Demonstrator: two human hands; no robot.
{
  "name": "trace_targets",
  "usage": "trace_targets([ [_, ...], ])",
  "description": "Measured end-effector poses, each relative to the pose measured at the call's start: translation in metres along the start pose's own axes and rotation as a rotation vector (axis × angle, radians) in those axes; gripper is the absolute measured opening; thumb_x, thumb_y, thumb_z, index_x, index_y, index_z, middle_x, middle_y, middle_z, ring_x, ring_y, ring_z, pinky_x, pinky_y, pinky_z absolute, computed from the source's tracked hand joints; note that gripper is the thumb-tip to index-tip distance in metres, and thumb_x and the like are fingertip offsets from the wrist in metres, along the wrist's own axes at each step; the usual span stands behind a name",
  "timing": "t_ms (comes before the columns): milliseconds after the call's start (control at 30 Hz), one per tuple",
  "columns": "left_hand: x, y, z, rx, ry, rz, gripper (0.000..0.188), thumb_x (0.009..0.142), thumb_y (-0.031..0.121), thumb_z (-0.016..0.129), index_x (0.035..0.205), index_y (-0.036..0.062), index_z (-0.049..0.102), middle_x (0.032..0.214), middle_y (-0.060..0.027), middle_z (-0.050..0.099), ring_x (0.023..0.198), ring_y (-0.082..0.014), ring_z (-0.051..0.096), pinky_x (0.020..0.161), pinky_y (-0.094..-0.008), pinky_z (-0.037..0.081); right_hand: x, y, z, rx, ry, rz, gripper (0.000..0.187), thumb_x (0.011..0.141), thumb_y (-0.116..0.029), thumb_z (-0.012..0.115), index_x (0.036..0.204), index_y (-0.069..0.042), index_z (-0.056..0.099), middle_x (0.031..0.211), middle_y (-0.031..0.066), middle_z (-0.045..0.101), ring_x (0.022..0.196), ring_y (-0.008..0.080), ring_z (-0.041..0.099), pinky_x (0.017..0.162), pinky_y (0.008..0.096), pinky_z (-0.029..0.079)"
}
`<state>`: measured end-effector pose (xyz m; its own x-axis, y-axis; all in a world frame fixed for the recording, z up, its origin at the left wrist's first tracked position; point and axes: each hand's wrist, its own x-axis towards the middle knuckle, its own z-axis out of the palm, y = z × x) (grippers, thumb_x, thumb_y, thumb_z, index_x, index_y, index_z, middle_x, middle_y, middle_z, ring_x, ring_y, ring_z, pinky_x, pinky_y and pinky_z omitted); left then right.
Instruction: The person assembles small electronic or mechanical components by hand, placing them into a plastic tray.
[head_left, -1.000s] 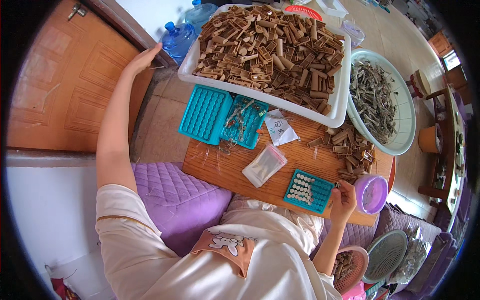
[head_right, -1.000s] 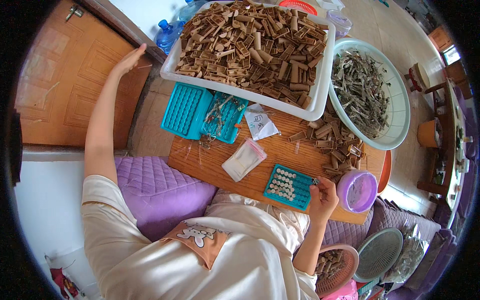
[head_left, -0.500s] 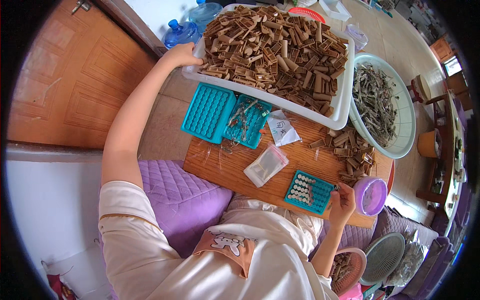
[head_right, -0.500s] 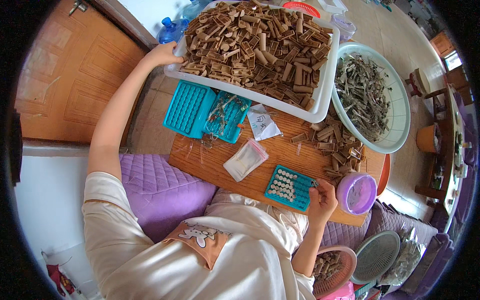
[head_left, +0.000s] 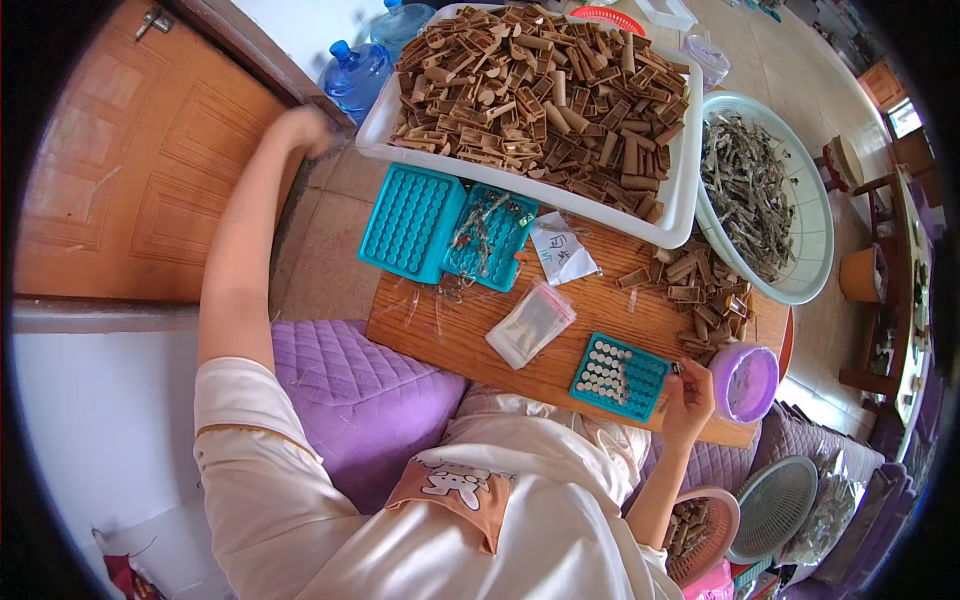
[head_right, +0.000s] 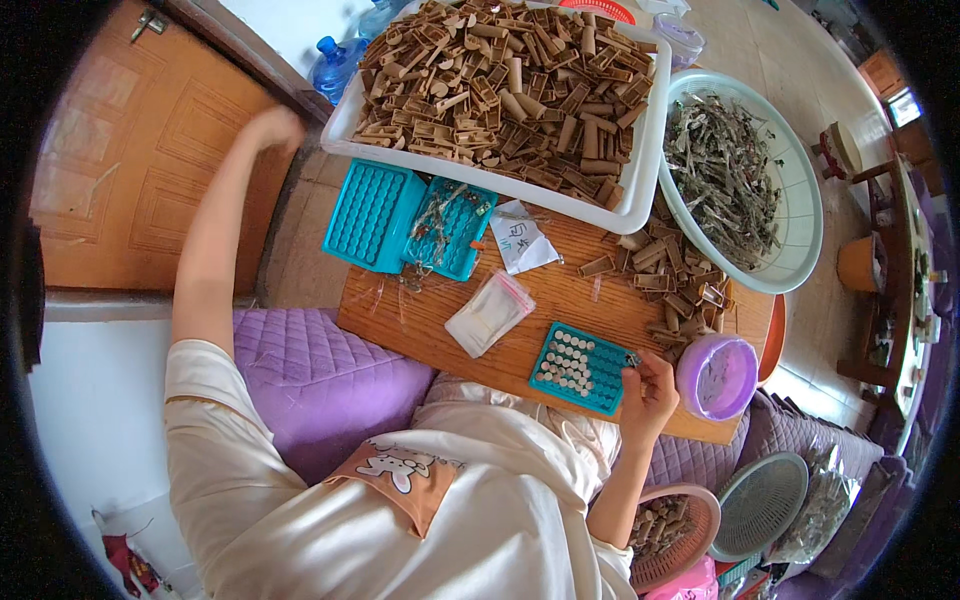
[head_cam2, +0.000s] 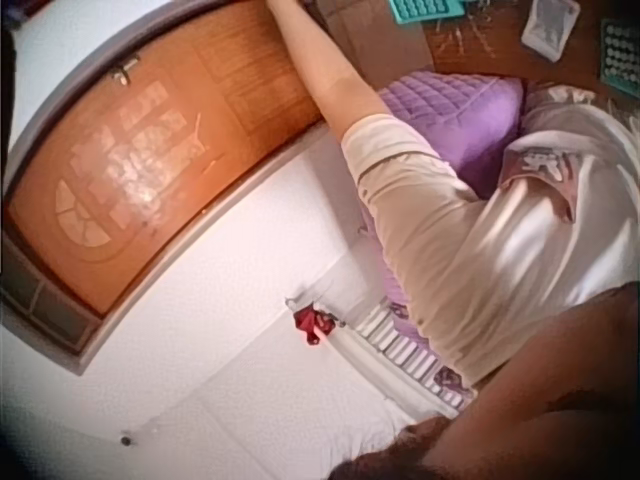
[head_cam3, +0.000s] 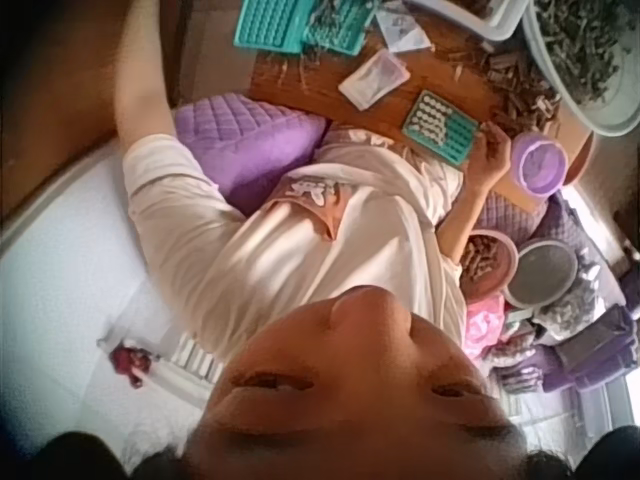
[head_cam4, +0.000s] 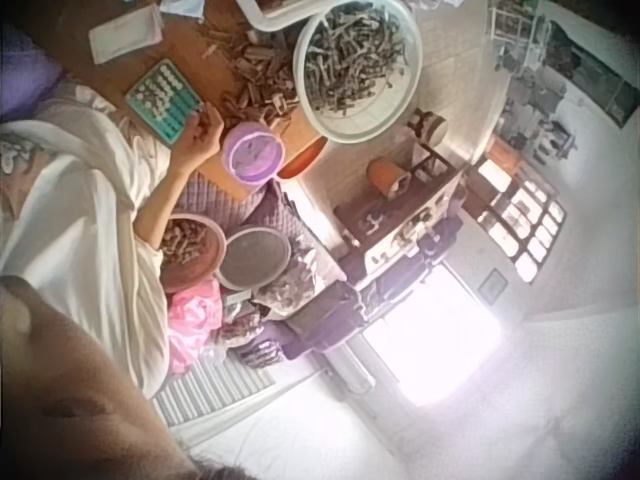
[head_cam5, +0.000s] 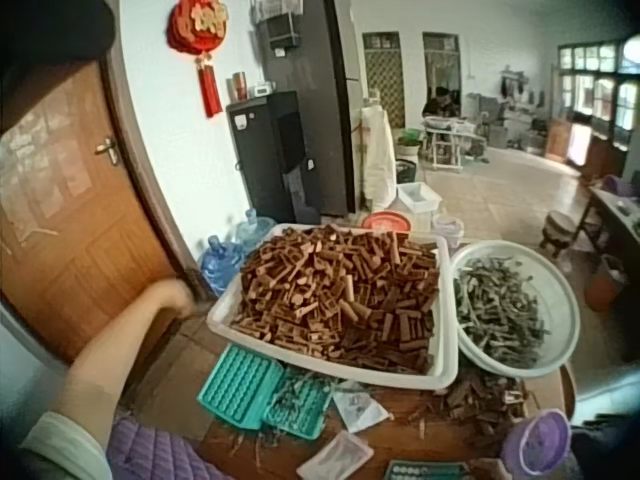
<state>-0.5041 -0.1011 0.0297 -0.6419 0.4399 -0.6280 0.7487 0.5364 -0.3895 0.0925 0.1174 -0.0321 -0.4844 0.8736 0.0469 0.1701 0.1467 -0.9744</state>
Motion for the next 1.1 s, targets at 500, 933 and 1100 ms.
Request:
trace_targets([
  [500, -0.054, 0.078, -0.072, -0.488, 0.023, 0.312, 0.047, 0.069, 0.042, 0.062, 0.089, 0.0, 0.054, 0.071, -0.0097, 0.059, 0.061, -0.013, 0.057, 0.057, -0.0262, 0.043, -0.001, -0.01, 0.006, -0.136, -0.001, 0.007, 0.02, 0.071, 0.004, 0.058, 0.09, 0.002, 0.054, 0.067, 0.0018, 0.051, 0.06, 0.0059, 0.046, 0.053, 0.0169, 0.038],
  [933, -0.102, 0.125, -0.042, -0.069, 0.53, 0.34, 0.023, 0.076, 0.028, 0.054, 0.081, 0.0053, 0.054, 0.071, -0.0175, 0.057, 0.068, -0.0333, 0.056, 0.06, -0.0415, 0.045, -0.004, -0.012, 0.009, -0.083, -0.037, 0.012, 0.02, 0.071, 0.004, 0.058, 0.09, 0.002, 0.054, 0.067, 0.0029, 0.051, 0.059, 0.0056, 0.046, 0.053, 0.017, 0.038],
  [1100, -0.097, 0.111, -0.032, -0.055, 0.754, 0.449, 0.017, 0.079, 0.022, 0.049, 0.074, 0.0054, 0.05, 0.067, -0.0143, 0.057, 0.063, -0.0321, 0.055, 0.055, -0.0409, 0.044, -0.007, -0.01, 0.01, -0.075, -0.039, -0.005, 0.019, 0.072, 0.003, 0.057, 0.09, 0.003, 0.054, 0.067, 0.0028, 0.051, 0.061, 0.0059, 0.046, 0.055, 0.0168, 0.038],
])
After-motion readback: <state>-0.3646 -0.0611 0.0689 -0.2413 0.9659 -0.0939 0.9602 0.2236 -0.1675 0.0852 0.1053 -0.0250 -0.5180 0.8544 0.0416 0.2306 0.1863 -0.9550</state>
